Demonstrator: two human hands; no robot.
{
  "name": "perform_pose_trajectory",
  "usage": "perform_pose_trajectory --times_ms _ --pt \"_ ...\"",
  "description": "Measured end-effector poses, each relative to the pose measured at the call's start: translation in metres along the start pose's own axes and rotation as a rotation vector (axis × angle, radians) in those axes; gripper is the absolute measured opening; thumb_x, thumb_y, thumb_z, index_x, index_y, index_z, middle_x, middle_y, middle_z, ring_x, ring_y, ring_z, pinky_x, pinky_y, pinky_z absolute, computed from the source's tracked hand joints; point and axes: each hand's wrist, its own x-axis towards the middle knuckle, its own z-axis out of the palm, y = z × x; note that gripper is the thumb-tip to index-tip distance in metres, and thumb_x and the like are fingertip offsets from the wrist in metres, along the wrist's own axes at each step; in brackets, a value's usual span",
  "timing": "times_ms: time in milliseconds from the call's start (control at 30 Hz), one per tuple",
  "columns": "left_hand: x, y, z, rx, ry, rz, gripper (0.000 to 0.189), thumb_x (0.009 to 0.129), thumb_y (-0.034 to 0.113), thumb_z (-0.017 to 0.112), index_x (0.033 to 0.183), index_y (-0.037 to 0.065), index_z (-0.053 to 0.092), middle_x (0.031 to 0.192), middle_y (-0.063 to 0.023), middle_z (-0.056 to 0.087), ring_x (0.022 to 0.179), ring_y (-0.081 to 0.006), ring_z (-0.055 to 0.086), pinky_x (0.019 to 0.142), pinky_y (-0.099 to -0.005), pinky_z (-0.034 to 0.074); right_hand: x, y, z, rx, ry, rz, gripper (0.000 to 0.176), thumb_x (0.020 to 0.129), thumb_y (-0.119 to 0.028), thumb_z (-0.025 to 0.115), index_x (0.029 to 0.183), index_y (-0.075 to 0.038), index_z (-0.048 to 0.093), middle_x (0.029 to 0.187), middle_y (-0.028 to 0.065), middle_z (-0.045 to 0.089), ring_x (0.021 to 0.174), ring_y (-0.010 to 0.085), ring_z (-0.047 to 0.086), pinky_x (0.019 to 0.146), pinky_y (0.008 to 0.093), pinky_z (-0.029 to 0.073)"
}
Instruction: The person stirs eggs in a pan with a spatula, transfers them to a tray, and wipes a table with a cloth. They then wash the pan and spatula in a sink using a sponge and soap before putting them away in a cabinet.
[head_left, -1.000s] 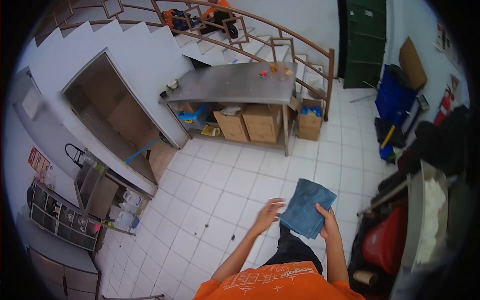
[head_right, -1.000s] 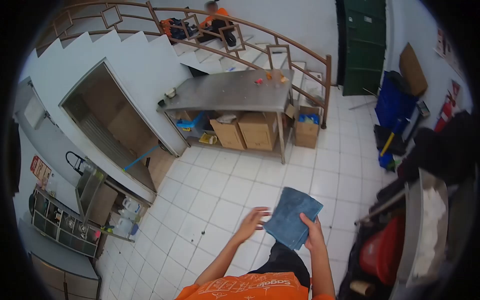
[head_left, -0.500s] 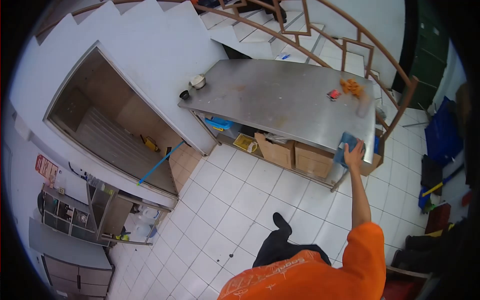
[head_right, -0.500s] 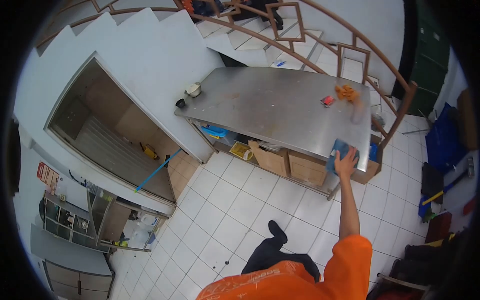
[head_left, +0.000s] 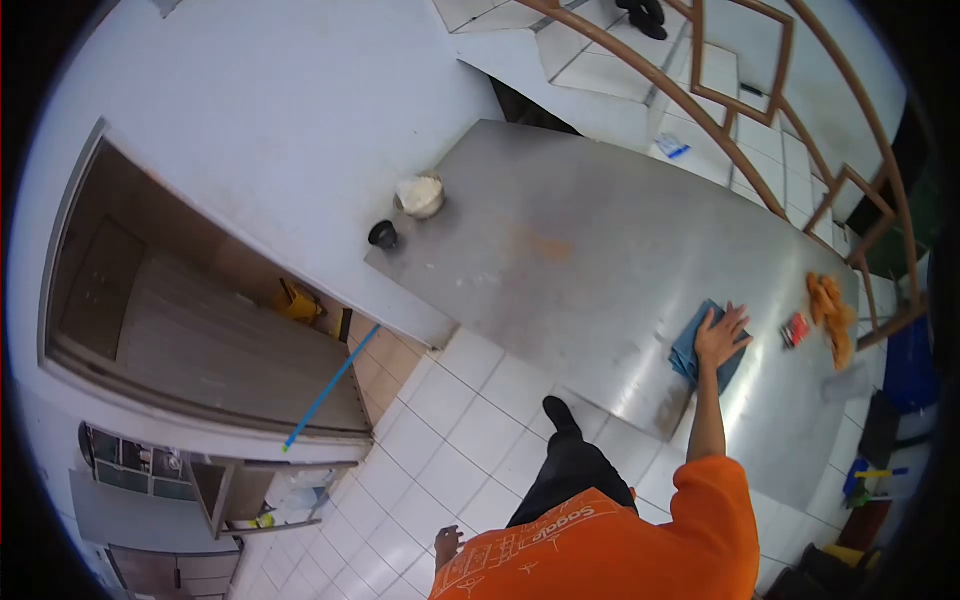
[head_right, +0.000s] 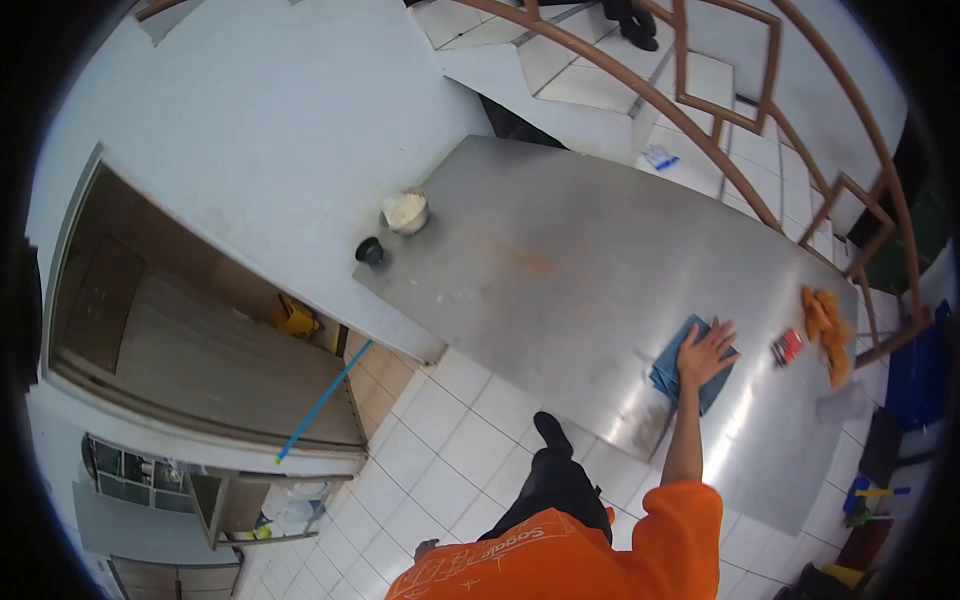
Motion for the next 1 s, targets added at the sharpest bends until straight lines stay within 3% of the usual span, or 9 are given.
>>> perform_pose_trajectory --times_ms 33,67,167,233,267,367,433,767,1000 --pt "0.033 0.004 -0.02 -0.517 -0.018 -0.605 0.036 0.09 0.034 0.047 0.109 0.005 0.056 0.095 -0.0116 0.065 0.083 -0.0262 0.061 0.078 -0.0416 0.05 0.006 -0.049 0.012 0.045 0.019 -0.02 0.057 0.091 -0.046 0.034 0.136 -0.012 0.035 0.147 0.0095 0.022 0.137 0.0299 0.015 0.107 0.0555 0.003" --pt "0.074 0.084 -0.136 -0.741 0.121 -1.067 0.035 0.091 0.035 0.044 0.11 0.007 0.055 0.091 -0.0105 0.066 0.075 -0.0274 0.062 0.077 -0.0424 0.05 0.006 -0.101 0.024 0.092 0.018 -0.1 0.055 0.091 -0.045 0.034 0.135 -0.012 0.036 0.147 0.0104 0.023 0.136 0.0304 0.017 0.107 0.0563 0.004" --pt "0.126 0.062 -0.145 -0.916 -0.056 -1.127 0.034 0.086 0.028 0.054 0.107 0.002 0.056 0.108 -0.0088 0.063 0.101 -0.0244 0.06 0.082 -0.0394 0.05 -0.008 -0.251 0.039 0.167 -0.023 -0.231 0.051 0.092 -0.042 0.034 0.133 -0.012 0.04 0.147 0.012 0.022 0.136 0.0311 0.018 0.106 0.0582 0.005" --pt "0.129 0.007 -0.106 -0.222 -0.43 -0.184 0.038 0.087 0.03 0.049 0.113 0.003 0.054 0.11 -0.0057 0.062 0.1 -0.028 0.059 0.081 -0.0447 0.049 -0.011 -0.307 0.045 0.197 -0.039 -0.223 0.05 0.092 -0.041 0.034 0.132 -0.012 0.041 0.147 0.0124 0.02 0.136 0.0307 0.015 0.106 0.0581 0.003" --pt "0.132 0.004 -0.106 -0.087 -0.456 -0.249 0.043 0.09 0.034 0.039 0.121 0.007 0.049 0.109 -0.0052 0.062 0.098 -0.0274 0.06 0.074 -0.0418 0.049 -0.011 -0.326 0.047 0.232 -0.031 -0.222 0.049 0.092 -0.041 0.035 0.131 -0.012 0.042 0.148 0.0129 0.018 0.137 0.0303 0.013 0.106 0.0581 0.002" --pt "0.173 0.0 -0.105 -0.574 -0.447 -0.901 0.043 0.09 0.034 0.038 0.121 0.007 0.049 0.11 -0.0054 0.062 0.097 -0.0274 0.06 0.074 -0.0413 0.049 -0.019 -0.377 0.053 0.239 -0.071 -0.241 0.049 0.092 -0.04 0.035 0.13 -0.011 0.043 0.148 0.0138 0.018 0.137 0.0309 0.014 0.106 0.0587 0.002" --pt "0.207 -0.007 -0.126 -0.699 -0.404 -1.025 0.043 0.09 0.035 0.038 0.122 0.007 0.048 0.11 -0.0055 0.062 0.097 -0.0274 0.06 0.074 -0.0411 0.049 -0.029 -0.417 0.057 0.221 -0.128 -0.232 0.048 0.092 -0.039 0.036 0.129 -0.01 0.044 0.147 0.0144 0.018 0.136 0.032 0.014 0.105 0.0594 0.002" --pt "0.353 -0.09 -0.224 -0.778 -0.423 -0.996 0.044 0.09 0.036 0.037 0.124 0.008 0.047 0.111 -0.0059 0.061 0.095 -0.0275 0.061 0.072 -0.0397 0.048 -0.067 -0.54 0.069 0.379 -0.186 -0.46 0.047 0.091 -0.04 0.037 0.129 -0.012 0.045 0.148 0.0104 0.019 0.137 0.0294 0.015 0.106 0.0603 0.003" --pt "0.453 -0.194 -0.286 -0.677 -0.549 -0.899 0.045 0.091 0.036 0.036 0.125 0.009 0.046 0.112 -0.0062 0.061 0.094 -0.0275 0.061 0.071 -0.0388 0.048 -0.117 -0.579 0.062 0.551 -0.335 -0.873 0.052 0.09 -0.044 0.039 0.132 -0.014 0.041 0.148 0.006 0.018 0.138 0.0236 0.011 0.109 0.0533 0.004"
